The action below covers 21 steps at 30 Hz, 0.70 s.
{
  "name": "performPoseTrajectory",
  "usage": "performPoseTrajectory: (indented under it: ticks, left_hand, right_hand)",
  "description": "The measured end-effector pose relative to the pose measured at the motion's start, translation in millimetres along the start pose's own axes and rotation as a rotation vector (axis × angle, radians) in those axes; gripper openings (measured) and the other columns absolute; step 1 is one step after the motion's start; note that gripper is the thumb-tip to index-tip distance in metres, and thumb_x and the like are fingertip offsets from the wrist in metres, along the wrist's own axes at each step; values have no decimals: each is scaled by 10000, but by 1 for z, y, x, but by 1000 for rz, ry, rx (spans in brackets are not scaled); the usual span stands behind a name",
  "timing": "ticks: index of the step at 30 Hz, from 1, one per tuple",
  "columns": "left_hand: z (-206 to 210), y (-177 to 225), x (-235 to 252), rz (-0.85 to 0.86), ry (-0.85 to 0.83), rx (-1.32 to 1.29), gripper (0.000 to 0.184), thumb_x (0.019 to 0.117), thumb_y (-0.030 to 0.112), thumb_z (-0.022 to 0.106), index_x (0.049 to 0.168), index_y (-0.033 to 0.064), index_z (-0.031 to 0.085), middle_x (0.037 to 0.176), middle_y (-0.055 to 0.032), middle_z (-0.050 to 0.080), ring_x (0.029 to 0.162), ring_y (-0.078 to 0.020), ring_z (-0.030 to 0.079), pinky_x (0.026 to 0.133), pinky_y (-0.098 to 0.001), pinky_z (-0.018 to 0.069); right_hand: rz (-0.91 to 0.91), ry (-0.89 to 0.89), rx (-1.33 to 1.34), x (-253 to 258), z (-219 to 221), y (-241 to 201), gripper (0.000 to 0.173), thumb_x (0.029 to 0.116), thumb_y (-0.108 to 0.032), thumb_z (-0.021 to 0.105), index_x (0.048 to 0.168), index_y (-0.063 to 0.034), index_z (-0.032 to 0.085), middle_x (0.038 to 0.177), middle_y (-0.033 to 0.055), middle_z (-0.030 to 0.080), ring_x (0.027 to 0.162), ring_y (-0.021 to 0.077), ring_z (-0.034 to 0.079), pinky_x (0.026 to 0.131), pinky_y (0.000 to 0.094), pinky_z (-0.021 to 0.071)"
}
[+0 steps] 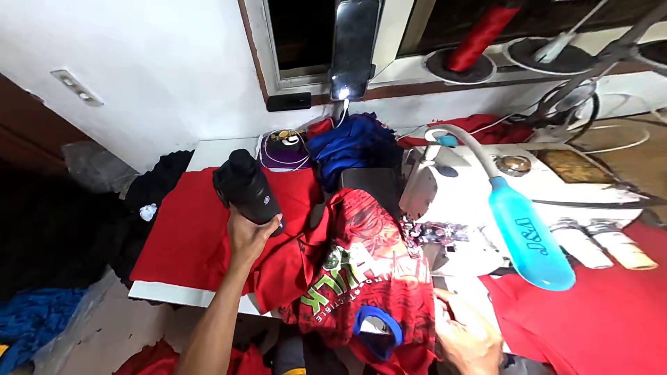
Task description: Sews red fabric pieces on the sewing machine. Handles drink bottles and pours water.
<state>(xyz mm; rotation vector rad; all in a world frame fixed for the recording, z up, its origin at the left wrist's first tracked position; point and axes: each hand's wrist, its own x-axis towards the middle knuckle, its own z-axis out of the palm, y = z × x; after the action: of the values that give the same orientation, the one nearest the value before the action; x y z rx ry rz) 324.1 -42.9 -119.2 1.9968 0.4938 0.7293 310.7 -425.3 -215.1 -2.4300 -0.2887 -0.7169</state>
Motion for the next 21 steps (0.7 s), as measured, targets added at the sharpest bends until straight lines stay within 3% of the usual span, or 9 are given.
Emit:
performPoseTrajectory:
  ticks: [6, 10, 14, 16, 17, 19, 21]
  left_hand:
    - [-12, 18, 2, 20, -31, 138, 735, 617, 339, 920, 1222, 54, 615, 1029, -55, 725, 966, -145, 713, 869, -430, 599]
    - [-19, 2, -12, 34, -24, 144, 762, 590, 371, 907, 1213, 45, 615, 1018, -38, 724, 955, -120, 712, 862, -404, 605]
    - [-23, -4, -17, -7, -47, 7, 785, 614, 271, 922, 1281, 51, 570, 1067, -27, 726, 992, -95, 712, 893, -355, 611]
    - [-23, -2, -16, -42, -78, -41, 821, 635, 252, 916, 1339, 71, 535, 1113, -33, 710, 1027, -100, 698, 913, -353, 600]
    - [-23, -2, -15, -51, -81, -70, 827, 632, 236, 917, 1347, 74, 533, 1117, -37, 712, 1028, -106, 702, 912, -357, 603]
    - [-23, -1, -13, -50, -69, -123, 812, 616, 190, 925, 1326, 71, 550, 1100, -33, 728, 1010, -110, 716, 900, -359, 616]
    - [-29, 0, -18, -37, -43, -168, 779, 604, 136, 918, 1295, 62, 568, 1073, -29, 738, 991, -120, 725, 886, -364, 626]
  right_hand:
    - [-14, 4, -5, 1, -1, 0, 382, 989, -270, 506, 849, -8, 746, 745, 140, 721, 656, 222, 695, 605, 365, 543]
    - [-8, 25, 0, -2, 2, 4, 383, 988, -273, 510, 863, -6, 755, 757, 145, 727, 654, 231, 691, 616, 374, 540]
    - [-48, 5, 41, -1, 1, 7, 347, 954, -226, 492, 923, 6, 749, 730, 134, 693, 595, 199, 623, 577, 345, 506]
    - [-43, 23, 84, -1, -1, 7, 335, 951, -225, 522, 972, 28, 740, 751, 137, 690, 604, 152, 605, 591, 273, 504]
    - [-25, 53, 125, -3, -4, 3, 331, 949, -240, 556, 988, 41, 726, 762, 136, 674, 625, 116, 588, 608, 221, 497]
    - [-54, 122, 227, -3, -15, -27, 285, 945, -238, 630, 1006, 32, 697, 851, 154, 685, 752, 130, 640, 711, 238, 543]
    - [-173, 94, 369, 3, -28, -76, 165, 983, -252, 633, 1056, -109, 672, 975, 50, 691, 954, 102, 668, 876, 262, 557]
